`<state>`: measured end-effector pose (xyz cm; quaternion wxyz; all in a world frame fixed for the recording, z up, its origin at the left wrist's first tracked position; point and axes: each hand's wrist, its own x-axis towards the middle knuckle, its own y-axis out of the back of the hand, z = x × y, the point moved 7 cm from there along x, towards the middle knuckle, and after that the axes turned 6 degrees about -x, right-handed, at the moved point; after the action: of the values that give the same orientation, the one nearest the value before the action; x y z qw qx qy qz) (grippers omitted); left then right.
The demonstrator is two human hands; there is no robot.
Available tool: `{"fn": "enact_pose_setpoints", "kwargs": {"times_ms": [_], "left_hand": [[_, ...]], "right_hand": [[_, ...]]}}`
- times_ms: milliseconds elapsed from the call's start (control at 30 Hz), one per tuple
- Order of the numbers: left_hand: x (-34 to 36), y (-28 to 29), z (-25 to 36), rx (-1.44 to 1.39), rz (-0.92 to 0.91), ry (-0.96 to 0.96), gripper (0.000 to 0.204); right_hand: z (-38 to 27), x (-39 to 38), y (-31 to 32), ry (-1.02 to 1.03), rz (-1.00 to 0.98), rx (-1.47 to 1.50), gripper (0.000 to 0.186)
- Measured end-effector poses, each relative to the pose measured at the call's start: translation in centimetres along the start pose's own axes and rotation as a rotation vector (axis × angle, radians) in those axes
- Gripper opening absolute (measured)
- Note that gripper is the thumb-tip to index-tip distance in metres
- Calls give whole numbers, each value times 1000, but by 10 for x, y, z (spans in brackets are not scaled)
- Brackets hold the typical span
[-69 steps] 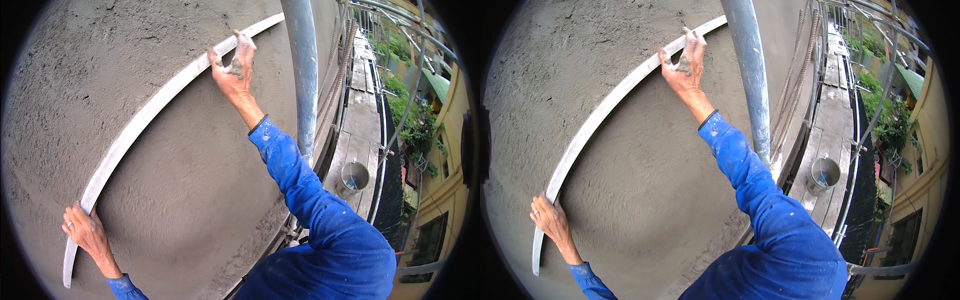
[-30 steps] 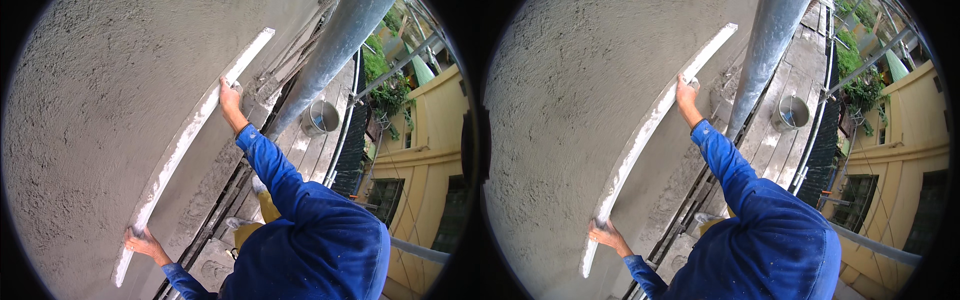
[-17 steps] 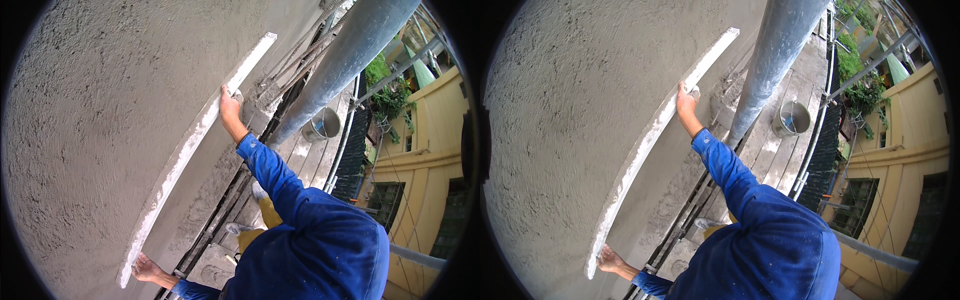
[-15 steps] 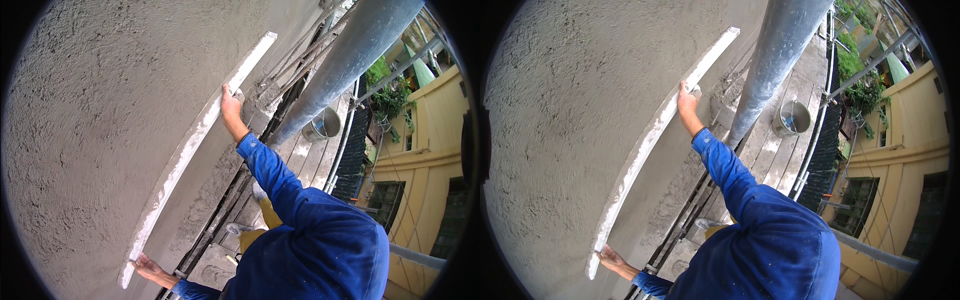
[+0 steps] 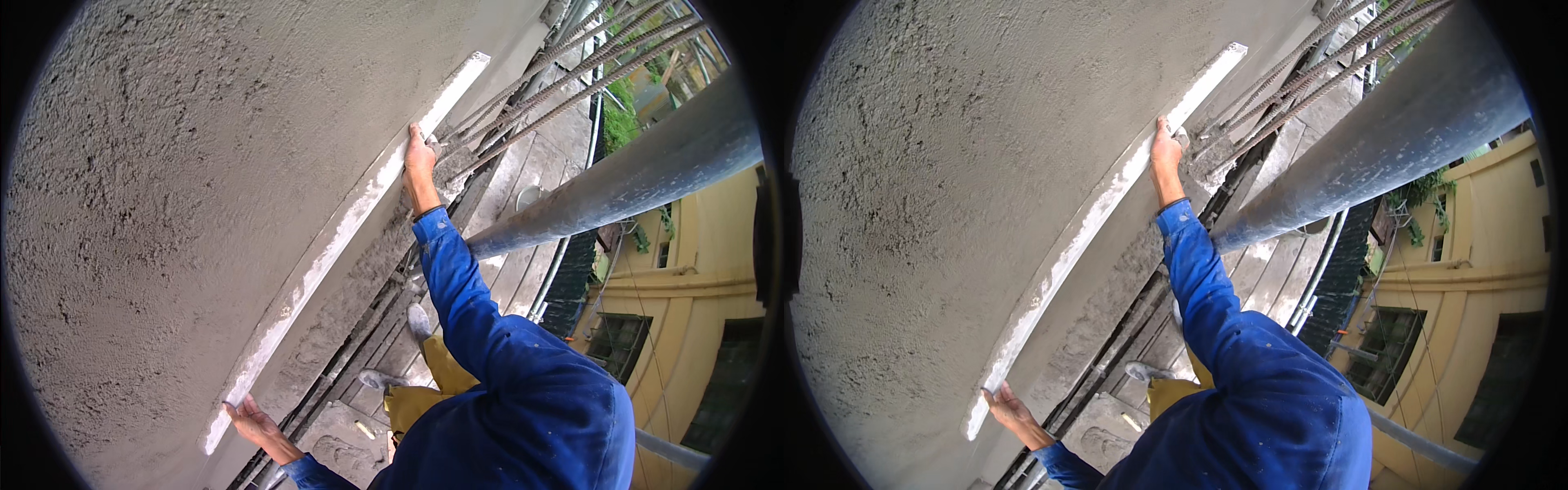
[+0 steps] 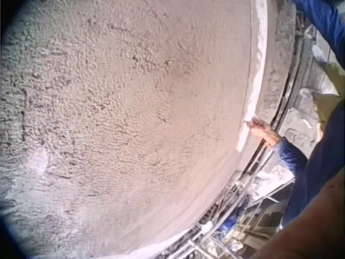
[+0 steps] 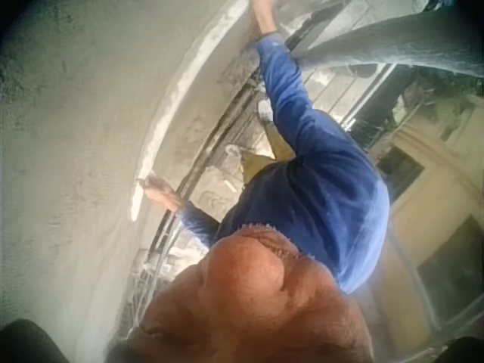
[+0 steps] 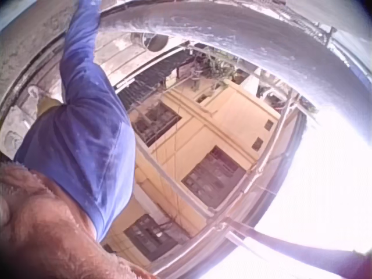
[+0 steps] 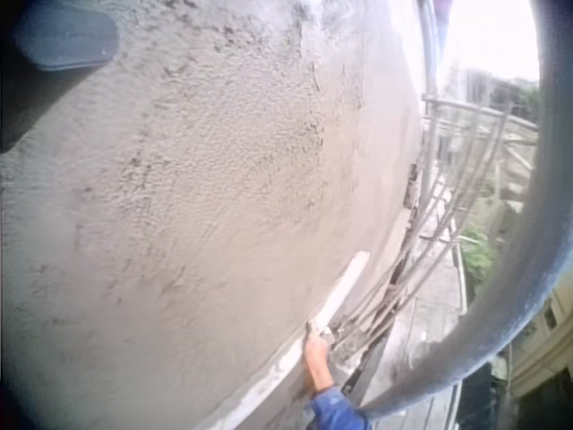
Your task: The person is plastering a ceiling from a scaffold. They use a long straight edge to level the wet plaster and a trowel to apply additional material to fill gaps. The person works methodically across the surface, smoothing and refining the finish.
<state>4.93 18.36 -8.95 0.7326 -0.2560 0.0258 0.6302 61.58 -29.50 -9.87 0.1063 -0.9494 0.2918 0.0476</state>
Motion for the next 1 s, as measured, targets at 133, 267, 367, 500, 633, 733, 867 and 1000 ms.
{"fn": "enact_pose_setpoints", "kwargs": {"times_ms": [133,267,367,500,633,733,867,1000], "left_hand": [[-30,2,19,3,120,-7,49],[-37,-36,39,-150,176,-38,36],[-42,-34,64,-231,230,-47,37],[-30,-6,61,-223,334,-51,38],[11,28,41,-199,385,-33,39],[33,52,20,-185,398,4,39],[89,112,3,-164,509,65,43],[119,159,-7,-148,559,67,47]], "right_hand": [[-1,3,-2,-13,-98,45,56],[-59,-24,19,-285,-25,-105,55],[-56,9,14,-128,-95,-82,55],[-54,-20,-3,-153,-98,-182,56],[-6,-36,-9,-216,-257,-106,57],[10,-57,-5,-244,-323,-213,52],[84,-86,6,-368,-432,-291,48],[106,-135,3,-389,-455,-397,40]]}}
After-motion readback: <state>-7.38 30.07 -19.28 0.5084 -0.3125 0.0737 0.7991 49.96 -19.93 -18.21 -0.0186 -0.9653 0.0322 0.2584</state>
